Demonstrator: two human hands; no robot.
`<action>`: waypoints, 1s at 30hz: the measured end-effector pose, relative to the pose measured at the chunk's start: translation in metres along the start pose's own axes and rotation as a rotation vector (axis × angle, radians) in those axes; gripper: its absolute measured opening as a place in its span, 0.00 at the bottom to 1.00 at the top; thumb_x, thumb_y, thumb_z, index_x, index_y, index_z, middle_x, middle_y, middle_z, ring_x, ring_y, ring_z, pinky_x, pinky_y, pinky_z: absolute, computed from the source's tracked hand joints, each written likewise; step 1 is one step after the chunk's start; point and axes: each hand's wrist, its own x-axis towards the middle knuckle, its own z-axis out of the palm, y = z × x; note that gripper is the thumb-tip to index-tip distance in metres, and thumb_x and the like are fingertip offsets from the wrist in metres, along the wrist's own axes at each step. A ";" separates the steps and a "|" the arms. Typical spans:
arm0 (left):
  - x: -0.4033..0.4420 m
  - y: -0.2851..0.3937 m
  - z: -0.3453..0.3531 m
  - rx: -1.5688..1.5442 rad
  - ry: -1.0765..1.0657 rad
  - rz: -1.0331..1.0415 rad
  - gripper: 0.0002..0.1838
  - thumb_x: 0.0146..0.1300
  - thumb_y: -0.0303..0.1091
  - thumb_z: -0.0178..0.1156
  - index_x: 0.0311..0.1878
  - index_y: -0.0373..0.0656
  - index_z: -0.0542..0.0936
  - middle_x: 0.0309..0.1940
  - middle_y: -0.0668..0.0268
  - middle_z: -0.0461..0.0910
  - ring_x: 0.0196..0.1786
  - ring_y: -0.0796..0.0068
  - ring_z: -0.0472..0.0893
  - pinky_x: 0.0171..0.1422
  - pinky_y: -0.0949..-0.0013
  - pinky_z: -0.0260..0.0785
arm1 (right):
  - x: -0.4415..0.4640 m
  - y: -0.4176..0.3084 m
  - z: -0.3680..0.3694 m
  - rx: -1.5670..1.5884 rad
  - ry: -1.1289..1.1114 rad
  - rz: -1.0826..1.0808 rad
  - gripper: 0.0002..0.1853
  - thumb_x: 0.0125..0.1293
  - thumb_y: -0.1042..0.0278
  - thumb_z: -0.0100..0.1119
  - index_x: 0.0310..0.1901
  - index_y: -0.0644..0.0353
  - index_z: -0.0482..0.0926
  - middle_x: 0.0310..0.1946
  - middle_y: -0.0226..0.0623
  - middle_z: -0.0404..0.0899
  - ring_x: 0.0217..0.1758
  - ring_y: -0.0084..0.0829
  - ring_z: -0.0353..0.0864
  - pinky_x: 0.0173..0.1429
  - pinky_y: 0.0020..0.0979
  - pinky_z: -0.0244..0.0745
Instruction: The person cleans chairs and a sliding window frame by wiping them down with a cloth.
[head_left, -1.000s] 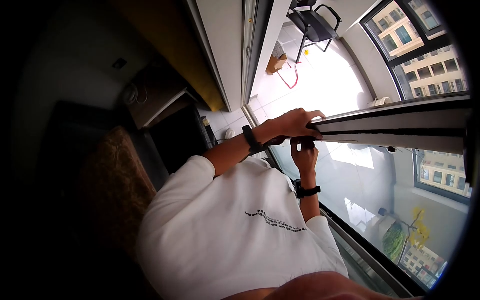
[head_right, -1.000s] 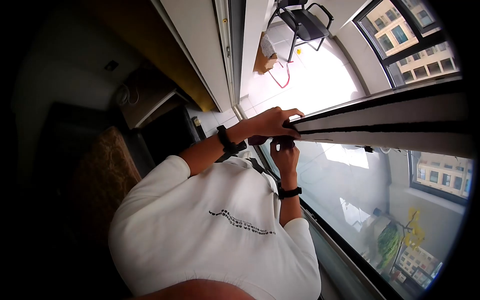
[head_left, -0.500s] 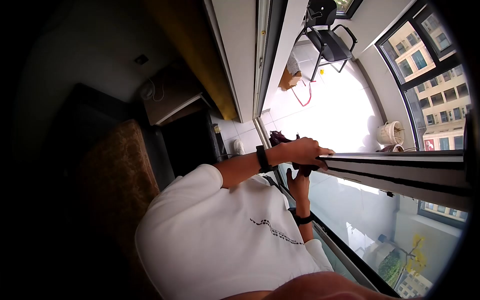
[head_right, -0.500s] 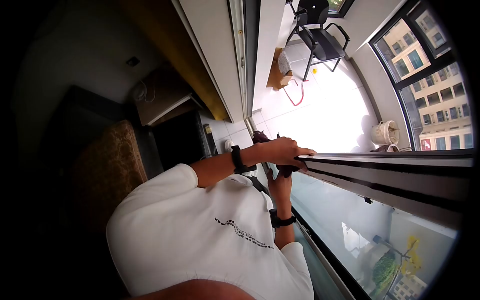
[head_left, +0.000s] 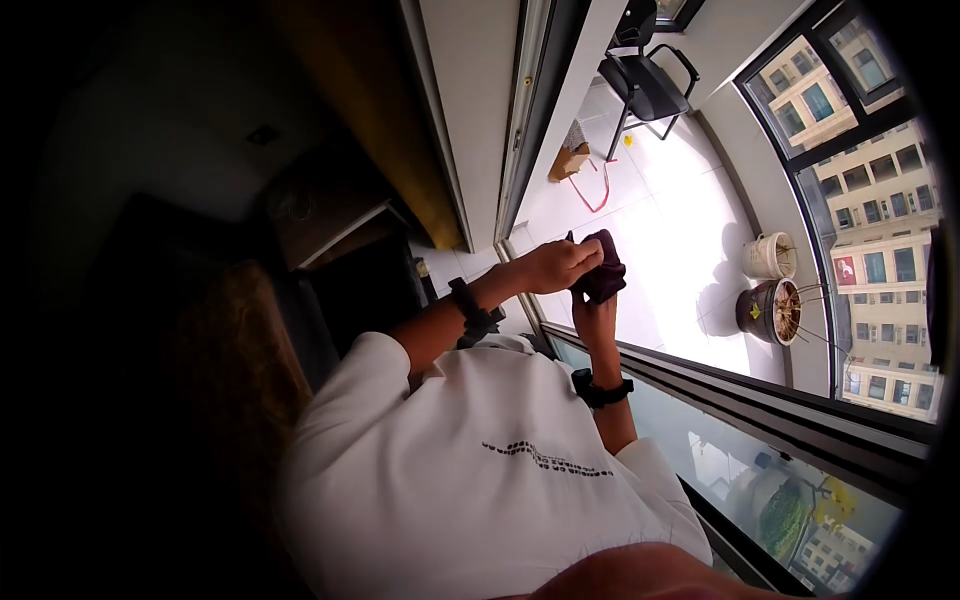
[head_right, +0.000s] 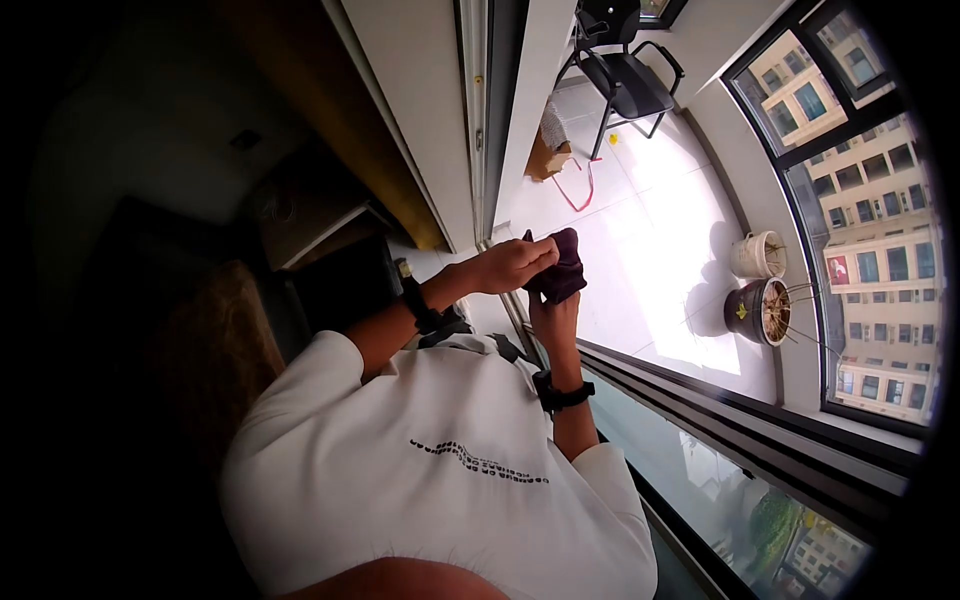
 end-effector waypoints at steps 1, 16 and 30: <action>-0.002 0.008 -0.003 -0.027 0.022 0.003 0.14 0.78 0.41 0.42 0.44 0.40 0.70 0.31 0.57 0.77 0.35 0.59 0.77 0.45 0.62 0.68 | 0.004 0.004 0.001 -0.002 0.003 -0.004 0.15 0.55 0.82 0.63 0.46 0.63 0.78 0.43 0.49 0.80 0.47 0.54 0.77 0.48 0.45 0.72; -0.041 0.048 -0.138 0.157 0.579 0.337 0.18 0.62 0.25 0.64 0.54 0.43 0.72 0.48 0.59 0.72 0.53 0.62 0.75 0.59 0.63 0.70 | 0.255 -0.074 0.047 0.403 0.182 -0.300 0.17 0.65 0.63 0.61 0.51 0.63 0.74 0.47 0.40 0.76 0.48 0.37 0.78 0.54 0.35 0.71; -0.033 -0.095 -0.131 0.261 0.484 -0.315 0.20 0.64 0.45 0.59 0.38 0.32 0.79 0.32 0.44 0.82 0.37 0.43 0.82 0.42 0.50 0.74 | 0.247 -0.009 0.107 -0.043 0.099 -0.255 0.19 0.69 0.70 0.49 0.57 0.70 0.65 0.46 0.57 0.79 0.47 0.58 0.79 0.51 0.46 0.75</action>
